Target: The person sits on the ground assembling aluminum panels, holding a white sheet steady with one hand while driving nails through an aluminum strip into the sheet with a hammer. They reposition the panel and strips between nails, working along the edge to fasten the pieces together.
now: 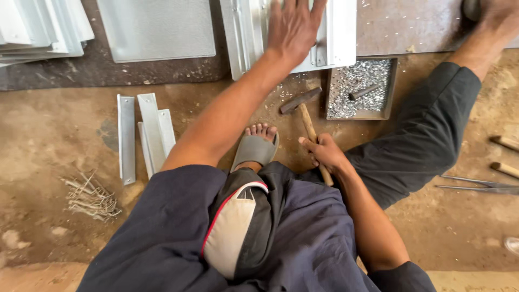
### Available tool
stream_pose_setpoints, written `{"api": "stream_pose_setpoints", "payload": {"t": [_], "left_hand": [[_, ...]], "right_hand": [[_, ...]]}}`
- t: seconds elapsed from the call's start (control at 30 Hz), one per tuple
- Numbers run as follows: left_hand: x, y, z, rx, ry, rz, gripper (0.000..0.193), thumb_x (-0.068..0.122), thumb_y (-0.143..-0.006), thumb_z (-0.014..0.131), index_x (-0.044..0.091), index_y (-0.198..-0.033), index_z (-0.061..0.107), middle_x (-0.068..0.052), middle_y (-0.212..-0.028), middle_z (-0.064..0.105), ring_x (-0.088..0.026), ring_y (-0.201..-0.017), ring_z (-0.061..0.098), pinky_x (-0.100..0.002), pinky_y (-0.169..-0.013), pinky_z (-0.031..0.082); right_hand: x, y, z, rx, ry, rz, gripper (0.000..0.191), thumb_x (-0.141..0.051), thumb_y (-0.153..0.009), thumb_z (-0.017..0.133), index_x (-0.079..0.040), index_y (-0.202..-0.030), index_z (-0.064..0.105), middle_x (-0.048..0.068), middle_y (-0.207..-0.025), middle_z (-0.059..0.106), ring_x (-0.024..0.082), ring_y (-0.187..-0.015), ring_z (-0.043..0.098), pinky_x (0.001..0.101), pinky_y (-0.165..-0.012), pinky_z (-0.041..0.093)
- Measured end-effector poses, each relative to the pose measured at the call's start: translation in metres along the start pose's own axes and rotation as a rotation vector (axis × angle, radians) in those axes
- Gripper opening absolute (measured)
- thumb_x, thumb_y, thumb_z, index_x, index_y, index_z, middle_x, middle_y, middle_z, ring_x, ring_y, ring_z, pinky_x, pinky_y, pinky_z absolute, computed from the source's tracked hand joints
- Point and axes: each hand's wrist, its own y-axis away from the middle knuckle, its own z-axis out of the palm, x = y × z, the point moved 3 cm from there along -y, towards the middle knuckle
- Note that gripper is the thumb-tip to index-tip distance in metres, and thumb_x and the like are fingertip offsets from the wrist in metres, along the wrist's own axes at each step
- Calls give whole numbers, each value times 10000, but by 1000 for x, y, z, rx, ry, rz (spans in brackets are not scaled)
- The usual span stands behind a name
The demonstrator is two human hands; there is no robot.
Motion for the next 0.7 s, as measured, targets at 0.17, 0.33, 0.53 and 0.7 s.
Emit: {"api": "stream_pose_setpoints", "payload": {"t": [0.17, 0.33, 0.53, 0.7], "left_hand": [[12, 94, -35, -12, 244, 131, 480, 209, -721, 848, 81, -1149, 673, -270, -1368, 555, -453, -1293, 502, -638, -1125, 334], [-4, 166, -41, 21, 492, -57, 506, 194, -876, 810, 171, -1331, 590, -176, -1447, 518, -374, -1388, 503, -539, -1189, 388], [-8, 156, 25, 140, 247, -121, 613, 127, -958, 702, 158, -1501, 420, -215, -1508, 467, -365, -1349, 501, -551, -1128, 398], [-34, 138, 38, 333, 253, -185, 593, 26, -955, 632, 78, -1496, 396, -196, -1478, 486, -370, -1368, 508, -568, -1191, 394]], "right_hand": [[-6, -29, -16, 222, 734, -298, 501, -385, -978, 771, 86, -848, 661, 188, -712, 626, 224, -647, 592, 335, -596, 454], [-44, -34, -53, 430, -102, -519, 301, -226, -1050, 629, 25, -1216, 649, 69, -986, 699, 138, -853, 660, 273, -738, 566], [-59, -70, -56, 320, -128, -405, 288, -201, -1052, 638, 67, -1131, 708, 80, -924, 711, 171, -829, 677, 308, -755, 574], [-31, -72, -36, 175, -85, -307, 282, -200, -1021, 625, 59, -1087, 714, 115, -913, 752, 173, -806, 719, 299, -763, 591]]}}
